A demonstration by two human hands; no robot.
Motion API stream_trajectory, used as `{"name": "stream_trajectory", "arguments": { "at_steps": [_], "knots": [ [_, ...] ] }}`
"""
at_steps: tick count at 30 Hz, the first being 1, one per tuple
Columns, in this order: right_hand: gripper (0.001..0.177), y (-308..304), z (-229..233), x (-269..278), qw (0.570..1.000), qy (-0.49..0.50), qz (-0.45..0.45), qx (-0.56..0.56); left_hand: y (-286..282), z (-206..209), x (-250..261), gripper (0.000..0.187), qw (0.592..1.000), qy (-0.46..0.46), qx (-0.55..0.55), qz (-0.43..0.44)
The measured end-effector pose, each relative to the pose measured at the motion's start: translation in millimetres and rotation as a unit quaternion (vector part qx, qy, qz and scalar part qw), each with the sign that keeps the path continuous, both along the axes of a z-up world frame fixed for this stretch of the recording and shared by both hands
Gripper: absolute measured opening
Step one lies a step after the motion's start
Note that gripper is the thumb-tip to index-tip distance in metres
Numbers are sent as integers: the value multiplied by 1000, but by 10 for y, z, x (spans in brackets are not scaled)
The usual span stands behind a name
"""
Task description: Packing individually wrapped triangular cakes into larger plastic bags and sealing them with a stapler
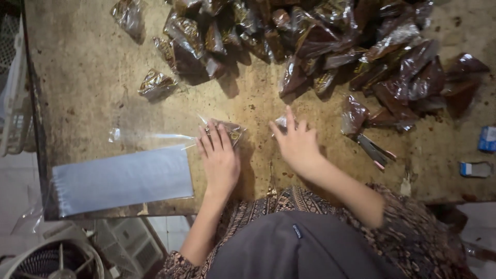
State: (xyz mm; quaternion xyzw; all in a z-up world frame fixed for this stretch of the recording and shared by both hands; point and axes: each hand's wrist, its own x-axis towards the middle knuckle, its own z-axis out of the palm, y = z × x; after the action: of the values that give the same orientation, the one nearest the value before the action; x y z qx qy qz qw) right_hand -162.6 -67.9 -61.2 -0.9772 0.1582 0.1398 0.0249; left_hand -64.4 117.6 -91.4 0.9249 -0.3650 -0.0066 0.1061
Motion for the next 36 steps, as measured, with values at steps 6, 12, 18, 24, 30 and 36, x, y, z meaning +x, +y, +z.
{"name": "stream_trajectory", "arguments": {
  "at_steps": [6, 12, 18, 24, 30, 36],
  "knots": [
    [48, 279, -139, -153, 988, -80, 76, -112, 77, -253, 55, 77, 994, -104, -22, -23],
    [54, 443, -190, -86, 908, -179, 30, 377, -38, -362, 101, 50, 985, -137, -96, -49],
    [36, 623, -586, -129, 834, -340, -52, 431, -71, -357, 81, 41, 964, -144, -195, -109],
    [46, 624, -421, -124, 846, -246, -105, 461, 27, -384, 162, 32, 949, -192, -195, -158],
    [79, 259, -257, -291, 624, -210, -260, 706, -151, 183, 402, 90, 992, -66, -11, -108],
    [52, 60, -226, -594, 103, -141, -451, 875, -248, -63, 493, 66, 989, -46, 46, -132]
  ]
}}
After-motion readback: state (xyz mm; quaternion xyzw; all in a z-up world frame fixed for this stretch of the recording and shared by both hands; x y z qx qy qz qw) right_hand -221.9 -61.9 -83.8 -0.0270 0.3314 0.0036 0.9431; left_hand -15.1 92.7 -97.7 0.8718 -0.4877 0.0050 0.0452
